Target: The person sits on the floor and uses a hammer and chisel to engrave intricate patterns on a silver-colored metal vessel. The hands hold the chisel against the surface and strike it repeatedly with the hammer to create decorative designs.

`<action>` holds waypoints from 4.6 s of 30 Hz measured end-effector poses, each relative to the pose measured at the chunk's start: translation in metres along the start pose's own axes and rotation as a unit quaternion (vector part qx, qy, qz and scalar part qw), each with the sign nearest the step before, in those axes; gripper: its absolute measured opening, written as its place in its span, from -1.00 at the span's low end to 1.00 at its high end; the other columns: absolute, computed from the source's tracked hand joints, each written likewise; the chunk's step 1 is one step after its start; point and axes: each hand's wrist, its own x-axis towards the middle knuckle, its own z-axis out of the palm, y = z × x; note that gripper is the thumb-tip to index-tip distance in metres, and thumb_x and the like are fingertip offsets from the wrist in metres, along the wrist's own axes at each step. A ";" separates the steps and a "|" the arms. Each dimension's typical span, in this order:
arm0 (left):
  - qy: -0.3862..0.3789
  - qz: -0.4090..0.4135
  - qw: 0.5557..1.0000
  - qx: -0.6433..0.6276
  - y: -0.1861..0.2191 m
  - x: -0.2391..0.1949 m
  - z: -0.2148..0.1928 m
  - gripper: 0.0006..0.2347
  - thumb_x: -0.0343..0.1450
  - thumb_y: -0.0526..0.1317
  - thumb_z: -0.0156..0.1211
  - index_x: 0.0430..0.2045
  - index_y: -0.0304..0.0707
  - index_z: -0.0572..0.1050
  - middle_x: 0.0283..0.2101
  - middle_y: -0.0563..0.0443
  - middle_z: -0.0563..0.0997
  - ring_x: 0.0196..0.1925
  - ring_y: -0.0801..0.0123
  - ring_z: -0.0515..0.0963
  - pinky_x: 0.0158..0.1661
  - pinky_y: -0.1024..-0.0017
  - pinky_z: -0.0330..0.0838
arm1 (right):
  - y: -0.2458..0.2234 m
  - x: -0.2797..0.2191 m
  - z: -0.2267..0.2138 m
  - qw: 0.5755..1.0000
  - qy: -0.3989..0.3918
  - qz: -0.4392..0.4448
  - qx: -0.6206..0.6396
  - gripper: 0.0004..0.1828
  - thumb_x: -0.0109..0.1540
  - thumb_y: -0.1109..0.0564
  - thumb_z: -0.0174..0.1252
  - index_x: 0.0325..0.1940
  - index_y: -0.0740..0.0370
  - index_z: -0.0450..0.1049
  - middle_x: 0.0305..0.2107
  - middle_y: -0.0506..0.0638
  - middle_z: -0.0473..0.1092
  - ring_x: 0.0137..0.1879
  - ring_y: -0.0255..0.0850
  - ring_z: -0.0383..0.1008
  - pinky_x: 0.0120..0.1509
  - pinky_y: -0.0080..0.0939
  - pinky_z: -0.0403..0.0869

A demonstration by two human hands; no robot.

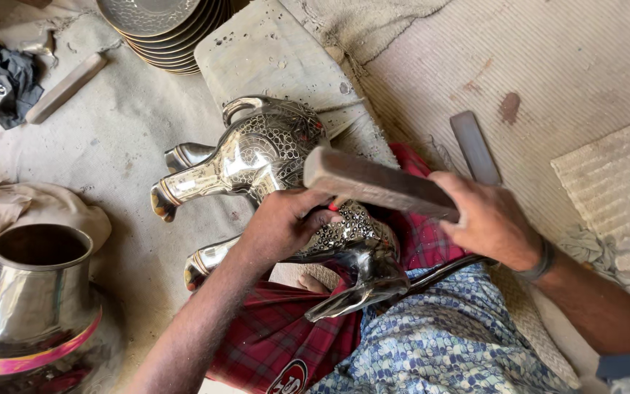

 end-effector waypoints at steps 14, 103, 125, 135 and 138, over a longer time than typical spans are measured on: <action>0.365 -0.030 0.928 -0.071 0.005 -0.078 -0.077 -0.60 0.56 -0.49 0.25 0.28 -0.38 0.27 -0.14 -0.23 0.66 -0.06 0.26 0.68 0.03 0.36 0.57 | 0.007 -0.031 0.019 0.980 -0.072 0.181 -0.031 -0.13 0.02 0.16 0.39 0.38 0.10 0.20 -0.10 0.21 0.52 -0.10 0.13 0.60 -0.10 0.08 0.59; 0.322 0.000 0.923 -0.211 -0.006 -0.033 0.082 -0.62 0.49 -0.43 0.31 0.12 -0.25 0.27 -0.06 -0.16 0.68 0.00 0.31 0.72 -0.05 0.44 0.68 | 0.053 -0.083 0.024 0.978 0.035 0.170 0.115 -0.34 0.09 0.10 0.39 0.22 0.24 0.31 -0.21 0.10 0.63 -0.18 -0.18 0.68 -0.09 -0.15 0.63; 0.309 0.019 0.951 0.020 -0.004 -0.027 0.075 -0.70 0.38 -0.29 0.47 -0.05 -0.13 0.52 -0.12 -0.05 0.71 -0.09 0.26 0.75 -0.09 0.41 0.65 | -0.008 0.042 -0.076 0.973 0.004 -0.208 -0.096 -0.46 0.11 0.26 0.37 0.12 0.17 0.33 -0.41 -0.05 0.37 -0.41 -0.24 0.43 -0.35 -0.22 0.53; 0.291 -0.001 0.954 -0.069 -0.010 -0.030 0.079 -0.72 0.42 -0.27 0.42 -0.01 -0.19 0.52 -0.08 -0.06 0.72 -0.02 0.35 0.74 -0.02 0.40 0.68 | -0.022 0.048 -0.090 0.985 -0.044 -0.161 0.045 -0.32 0.15 0.22 0.33 0.28 0.22 0.18 -0.46 -0.14 0.27 -0.50 -0.39 0.38 -0.46 -0.39 0.51; 0.295 0.017 0.954 -0.050 -0.011 -0.029 0.078 -0.74 0.43 -0.29 0.42 -0.03 -0.15 0.54 -0.08 -0.06 0.72 0.01 0.31 0.73 0.01 0.38 0.67 | -0.017 0.048 -0.090 0.932 -0.004 -0.236 -0.274 -0.43 0.20 0.24 0.33 0.23 0.13 0.25 -0.50 -0.08 0.31 -0.52 -0.29 0.37 -0.49 -0.29 0.51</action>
